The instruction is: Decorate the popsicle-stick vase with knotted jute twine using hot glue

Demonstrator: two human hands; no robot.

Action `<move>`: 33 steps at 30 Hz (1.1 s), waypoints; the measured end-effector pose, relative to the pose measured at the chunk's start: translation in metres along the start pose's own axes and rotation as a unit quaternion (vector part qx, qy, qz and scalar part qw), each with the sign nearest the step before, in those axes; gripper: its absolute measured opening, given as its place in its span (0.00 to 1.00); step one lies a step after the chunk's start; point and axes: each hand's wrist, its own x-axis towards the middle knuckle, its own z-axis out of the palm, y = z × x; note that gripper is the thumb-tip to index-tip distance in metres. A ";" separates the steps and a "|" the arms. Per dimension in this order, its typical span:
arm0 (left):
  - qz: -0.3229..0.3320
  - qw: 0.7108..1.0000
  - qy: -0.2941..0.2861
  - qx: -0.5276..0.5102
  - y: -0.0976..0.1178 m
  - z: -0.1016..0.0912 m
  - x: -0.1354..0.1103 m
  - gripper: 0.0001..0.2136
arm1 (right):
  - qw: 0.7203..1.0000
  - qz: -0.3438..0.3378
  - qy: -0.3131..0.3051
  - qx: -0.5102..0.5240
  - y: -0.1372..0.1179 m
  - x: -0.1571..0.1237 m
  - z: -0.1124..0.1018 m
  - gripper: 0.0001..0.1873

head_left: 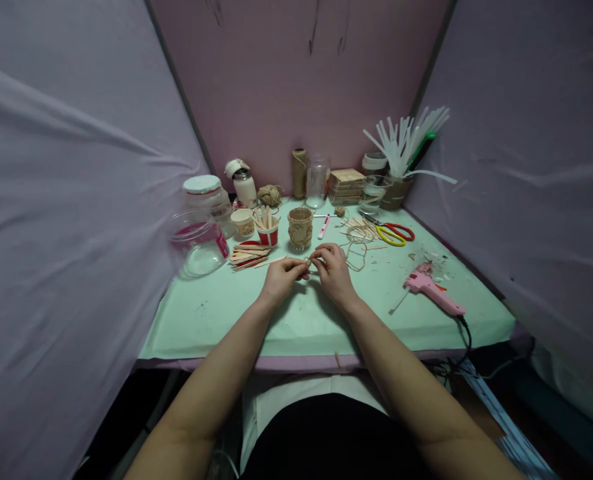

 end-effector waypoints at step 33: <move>0.107 0.983 0.038 0.143 -0.007 -0.006 0.000 0.08 | 0.967 0.175 -0.056 0.175 -0.005 0.003 -0.001 0.10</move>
